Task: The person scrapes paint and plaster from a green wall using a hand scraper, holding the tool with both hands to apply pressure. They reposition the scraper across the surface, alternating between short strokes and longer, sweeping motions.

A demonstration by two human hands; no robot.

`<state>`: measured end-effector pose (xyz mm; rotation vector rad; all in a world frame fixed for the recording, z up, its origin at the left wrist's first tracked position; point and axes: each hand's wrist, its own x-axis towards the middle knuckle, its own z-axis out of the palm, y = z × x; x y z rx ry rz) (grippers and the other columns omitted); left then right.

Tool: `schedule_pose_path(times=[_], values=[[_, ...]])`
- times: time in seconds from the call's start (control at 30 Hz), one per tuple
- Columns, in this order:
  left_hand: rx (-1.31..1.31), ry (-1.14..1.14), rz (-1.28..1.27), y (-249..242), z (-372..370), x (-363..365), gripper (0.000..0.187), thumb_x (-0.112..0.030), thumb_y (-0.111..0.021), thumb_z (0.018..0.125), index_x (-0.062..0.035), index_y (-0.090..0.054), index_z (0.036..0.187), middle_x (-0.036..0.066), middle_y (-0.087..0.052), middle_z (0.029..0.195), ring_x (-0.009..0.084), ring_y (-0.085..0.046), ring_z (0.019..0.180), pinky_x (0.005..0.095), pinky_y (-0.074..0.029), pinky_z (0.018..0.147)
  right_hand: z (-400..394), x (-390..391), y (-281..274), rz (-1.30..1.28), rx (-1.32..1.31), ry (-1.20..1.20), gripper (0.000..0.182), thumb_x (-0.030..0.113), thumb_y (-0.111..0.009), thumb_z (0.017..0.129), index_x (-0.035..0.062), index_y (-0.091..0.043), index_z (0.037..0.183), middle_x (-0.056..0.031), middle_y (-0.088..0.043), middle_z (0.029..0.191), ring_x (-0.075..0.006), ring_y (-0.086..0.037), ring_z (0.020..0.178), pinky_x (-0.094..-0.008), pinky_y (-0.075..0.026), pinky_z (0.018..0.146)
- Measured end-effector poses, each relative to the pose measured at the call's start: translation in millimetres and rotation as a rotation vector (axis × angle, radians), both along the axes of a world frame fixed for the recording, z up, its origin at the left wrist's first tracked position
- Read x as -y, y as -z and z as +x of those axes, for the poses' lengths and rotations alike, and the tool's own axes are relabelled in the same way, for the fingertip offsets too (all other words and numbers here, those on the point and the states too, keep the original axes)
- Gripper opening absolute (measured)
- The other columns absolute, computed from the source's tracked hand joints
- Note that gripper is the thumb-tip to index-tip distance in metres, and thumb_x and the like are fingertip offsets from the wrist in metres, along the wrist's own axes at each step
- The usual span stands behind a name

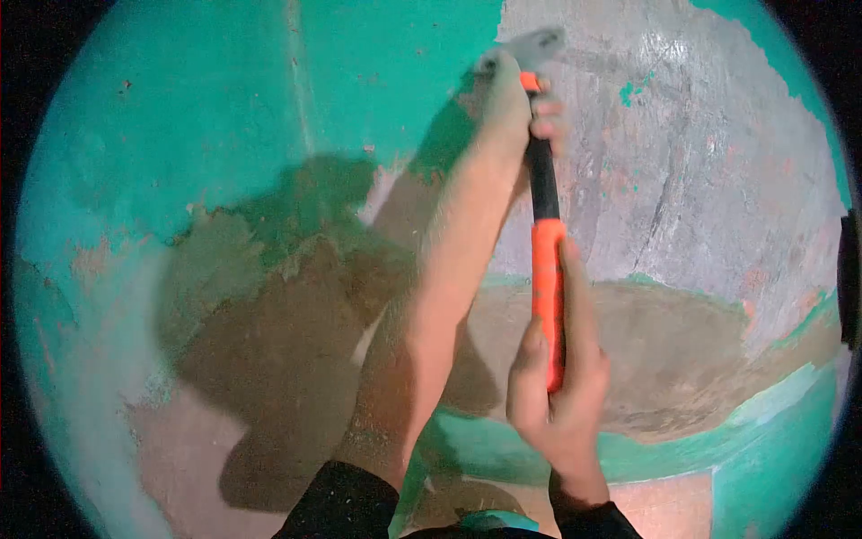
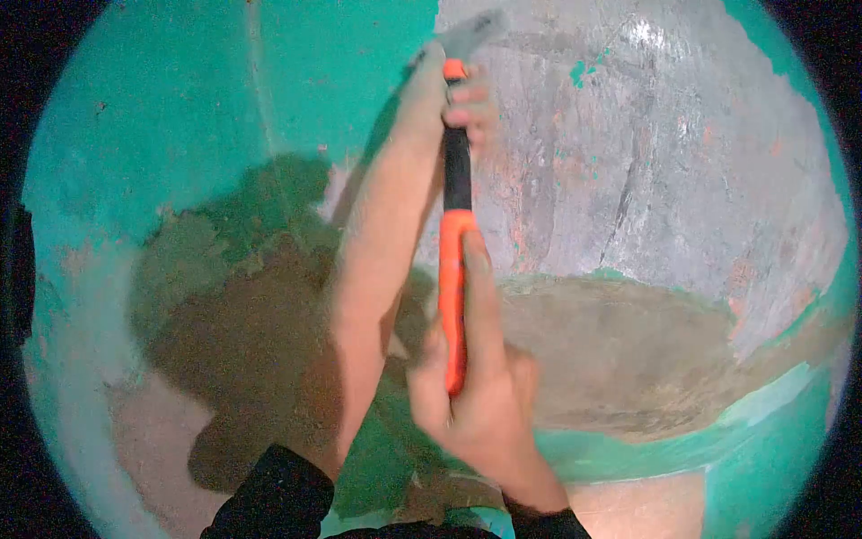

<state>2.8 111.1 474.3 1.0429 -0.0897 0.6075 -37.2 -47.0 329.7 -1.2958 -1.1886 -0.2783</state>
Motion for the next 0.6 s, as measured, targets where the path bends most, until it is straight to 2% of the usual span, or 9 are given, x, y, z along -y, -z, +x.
schedule_pose_path(times=[0.1,0.23,0.33,0.5,0.6], values=[[0.104,-0.006,0.022,-12.3,2.5,-3.6,0.046,-0.053,-0.029,0.100,-0.0168,-0.041,0.075,-0.007,-0.033,0.054,0.0076,-0.031,0.041,0.0263,-0.029,0.041,5.6,-6.2,-11.2,0.024,-0.001,0.003,0.051,0.012,-0.044,0.095,-0.0097,-0.034,0.140,-0.0252,-0.044,0.141,-0.0266,-0.048,0.126,-0.0331,-0.039,0.099],[0.102,-0.053,0.105,-7.8,10.4,-15.3,0.047,-0.057,-0.029,0.098,-0.0157,-0.042,0.081,-0.007,-0.037,0.057,0.0071,-0.035,0.044,0.0272,-0.034,0.045,0.6,5.2,-0.1,-0.010,0.012,0.024,0.051,0.014,-0.043,0.096,-0.0096,-0.034,0.140,-0.0256,-0.044,0.141,-0.0287,-0.046,0.129,-0.0346,-0.037,0.102],[0.094,-0.082,0.158,-1.9,16.9,-20.8,0.048,-0.060,-0.029,0.096,-0.0149,-0.043,0.085,-0.007,-0.040,0.059,0.0068,-0.038,0.045,0.0279,-0.038,0.048,-2.9,2.4,-14.8,-0.025,-0.101,-0.057,0.051,0.015,-0.043,0.096,-0.0099,-0.034,0.140,-0.0262,-0.044,0.140,-0.0293,-0.047,0.128,-0.0356,-0.037,0.102],[0.033,-0.056,0.135,10.2,9.6,-13.0,0.049,-0.060,-0.028,0.096,-0.0146,-0.042,0.085,-0.006,-0.040,0.059,0.0073,-0.038,0.046,0.0287,-0.039,0.049,0.4,2.5,-1.3,0.048,0.048,0.028,0.051,0.015,-0.044,0.096,-0.0105,-0.035,0.140,-0.0269,-0.045,0.139,-0.0286,-0.048,0.126,-0.0357,-0.038,0.101],[0.039,-0.081,0.125,7.5,14.8,-15.4,0.049,-0.060,-0.028,0.096,-0.0142,-0.043,0.085,-0.006,-0.041,0.059,0.0077,-0.037,0.044,0.0296,-0.039,0.049,-1.9,1.0,-9.3,0.054,0.045,0.020,0.051,0.014,-0.044,0.096,-0.0109,-0.034,0.140,-0.0270,-0.045,0.139,-0.0287,-0.048,0.126,-0.0359,-0.038,0.102]])
